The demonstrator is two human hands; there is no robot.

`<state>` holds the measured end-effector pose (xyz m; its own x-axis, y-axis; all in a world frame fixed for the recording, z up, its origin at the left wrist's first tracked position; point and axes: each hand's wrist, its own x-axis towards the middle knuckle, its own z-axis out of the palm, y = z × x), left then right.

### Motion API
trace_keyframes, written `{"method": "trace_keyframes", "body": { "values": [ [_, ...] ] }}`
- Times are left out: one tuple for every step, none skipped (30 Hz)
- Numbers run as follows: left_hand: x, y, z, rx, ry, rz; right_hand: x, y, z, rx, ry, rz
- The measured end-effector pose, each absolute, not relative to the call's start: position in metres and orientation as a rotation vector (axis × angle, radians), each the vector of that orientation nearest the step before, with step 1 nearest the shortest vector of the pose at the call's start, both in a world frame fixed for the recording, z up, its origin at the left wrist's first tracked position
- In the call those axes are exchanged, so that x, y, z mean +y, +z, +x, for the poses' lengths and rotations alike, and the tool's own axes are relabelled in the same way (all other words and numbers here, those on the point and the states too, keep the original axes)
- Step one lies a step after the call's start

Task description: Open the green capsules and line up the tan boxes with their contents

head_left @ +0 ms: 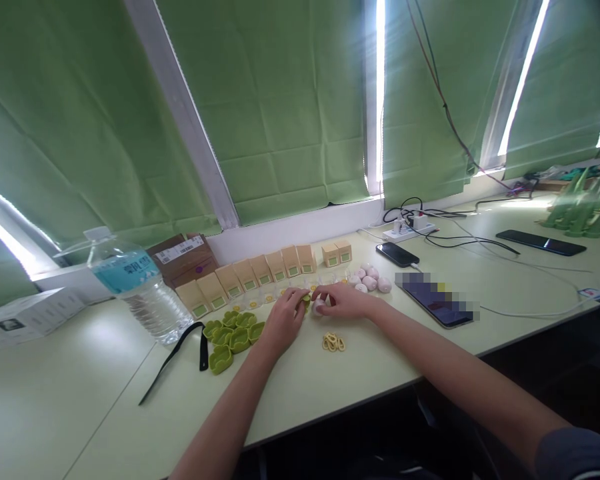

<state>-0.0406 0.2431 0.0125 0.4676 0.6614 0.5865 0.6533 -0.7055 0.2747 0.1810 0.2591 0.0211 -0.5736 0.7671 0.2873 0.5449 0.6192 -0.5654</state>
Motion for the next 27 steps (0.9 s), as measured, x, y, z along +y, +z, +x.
{"method": "trace_keyframes", "body": {
  "values": [
    [0.2427, 0.0124, -0.0401, 1.208, 1.08, 2.677, 0.2583, 0.0215, 0.181, -2.328, 0.586, -1.025],
    [0.2424, 0.0123, -0.0396, 1.215, 1.078, 2.674, 0.2575, 0.0218, 0.1809, -2.324, 0.593, -1.016],
    [0.2423, 0.0121, -0.0394, 1.224, 1.073, 2.671, 0.2568, 0.022, 0.1808, -2.319, 0.593, -1.005],
    [0.2423, 0.0117, -0.0394, 1.233, 1.067, 2.671, 0.2564, 0.0221, 0.1806, -2.317, 0.586, -0.991],
    [0.2424, 0.0113, -0.0395, 1.24, 1.061, 2.672, 0.2563, 0.0221, 0.1805, -2.318, 0.572, -0.977],
    [0.2427, 0.0109, -0.0397, 1.244, 1.058, 2.674, 0.2563, 0.022, 0.1803, -2.319, 0.552, -0.965],
    [0.2431, 0.0104, -0.04, 1.245, 1.056, 2.675, 0.2566, 0.0217, 0.1802, -2.323, 0.531, -0.956],
    [0.2434, 0.01, -0.0403, 1.244, 1.054, 2.677, 0.257, 0.0215, 0.1802, -2.327, 0.512, -0.95],
    [0.2438, 0.0096, -0.0405, 1.245, 1.053, 2.678, 0.2574, 0.0212, 0.1802, -2.333, 0.498, -0.946],
    [0.2441, 0.0093, -0.0407, 1.246, 1.051, 2.679, 0.2577, 0.0209, 0.1802, -2.337, 0.489, -0.943],
    [0.2443, 0.0091, -0.0408, 1.247, 1.051, 2.679, 0.2579, 0.0208, 0.1803, -2.341, 0.484, -0.94],
    [0.2444, 0.009, -0.0408, 1.248, 1.054, 2.679, 0.2579, 0.0208, 0.1803, -2.346, 0.482, -0.936],
    [0.2445, 0.0089, -0.0407, 1.248, 1.056, 2.679, 0.2577, 0.021, 0.1804, -2.35, 0.48, -0.934],
    [0.2446, 0.009, -0.0407, 1.247, 1.057, 2.679, 0.2573, 0.0214, 0.1804, -2.353, 0.479, -0.935],
    [0.2447, 0.009, -0.0406, 1.247, 1.057, 2.68, 0.2568, 0.0219, 0.1805, -2.355, 0.484, -0.94],
    [0.2448, 0.009, -0.0405, 1.248, 1.056, 2.68, 0.2562, 0.0227, 0.1806, -2.355, 0.495, -0.949],
    [0.245, 0.0089, -0.0405, 1.25, 1.052, 2.681, 0.2557, 0.0235, 0.1807, -2.357, 0.517, -0.958],
    [0.2452, 0.0087, -0.0404, 1.252, 1.051, 2.68, 0.2552, 0.0243, 0.1809, -2.359, 0.55, -0.967],
    [0.2454, 0.0085, -0.0404, 1.253, 1.052, 2.681, 0.2548, 0.0251, 0.1811, -2.358, 0.589, -0.974],
    [0.2457, 0.0083, -0.0404, 1.254, 1.055, 2.682, 0.2546, 0.0257, 0.1814, -2.356, 0.628, -0.978],
    [0.2459, 0.008, -0.0404, 1.252, 1.058, 2.686, 0.2545, 0.0262, 0.1816, -2.351, 0.662, -0.98],
    [0.2461, 0.0078, -0.0405, 1.247, 1.062, 2.691, 0.2545, 0.0266, 0.1819, -2.346, 0.688, -0.979],
    [0.2462, 0.0076, -0.0406, 1.242, 1.067, 2.697, 0.2547, 0.0267, 0.182, -2.341, 0.706, -0.978],
    [0.2463, 0.0075, -0.0408, 1.238, 1.072, 2.702, 0.2549, 0.0266, 0.1821, -2.336, 0.716, -0.978],
    [0.2463, 0.0073, -0.0409, 1.235, 1.075, 2.705, 0.2552, 0.0263, 0.1821, -2.331, 0.72, -0.981],
    [0.2464, 0.0072, -0.041, 1.235, 1.078, 2.707, 0.2556, 0.0259, 0.1821, -2.326, 0.723, -0.984],
    [0.2464, 0.0071, -0.0412, 1.239, 1.079, 2.707, 0.256, 0.0254, 0.1819, -2.318, 0.723, -0.99]
  ]
}}
